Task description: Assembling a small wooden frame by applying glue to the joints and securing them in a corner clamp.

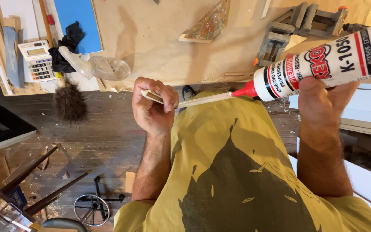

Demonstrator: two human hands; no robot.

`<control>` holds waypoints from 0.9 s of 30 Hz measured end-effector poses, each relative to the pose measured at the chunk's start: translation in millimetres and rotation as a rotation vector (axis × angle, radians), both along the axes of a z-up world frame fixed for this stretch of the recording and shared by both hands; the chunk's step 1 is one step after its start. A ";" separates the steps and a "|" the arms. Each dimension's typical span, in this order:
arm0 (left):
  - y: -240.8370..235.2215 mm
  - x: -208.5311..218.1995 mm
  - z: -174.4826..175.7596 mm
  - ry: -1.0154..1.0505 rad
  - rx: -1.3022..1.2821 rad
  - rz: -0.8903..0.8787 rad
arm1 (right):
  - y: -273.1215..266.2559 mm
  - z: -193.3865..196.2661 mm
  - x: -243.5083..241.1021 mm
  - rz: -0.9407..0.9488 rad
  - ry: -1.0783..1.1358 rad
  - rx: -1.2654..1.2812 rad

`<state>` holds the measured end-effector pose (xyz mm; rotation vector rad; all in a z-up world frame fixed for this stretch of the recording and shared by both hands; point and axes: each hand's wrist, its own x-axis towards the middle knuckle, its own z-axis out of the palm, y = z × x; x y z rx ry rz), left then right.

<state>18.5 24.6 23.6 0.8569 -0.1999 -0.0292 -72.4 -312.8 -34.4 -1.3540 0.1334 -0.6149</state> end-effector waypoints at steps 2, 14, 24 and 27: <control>0.3 0.2 -0.3 -0.004 0.003 0.003 | 0.9 1.3 -1.6 0.005 -0.001 0.011; -0.3 1.3 -1.1 0.007 -0.003 -0.003 | -1.6 -7.0 -9.6 -0.117 0.092 0.025; 0.6 2.3 -1.2 0.003 -0.007 -0.002 | -6.4 7.5 -9.6 0.020 0.069 -0.001; 0.2 3.5 -0.8 0.004 -0.009 -0.005 | -0.6 11.8 -3.9 0.029 0.045 0.009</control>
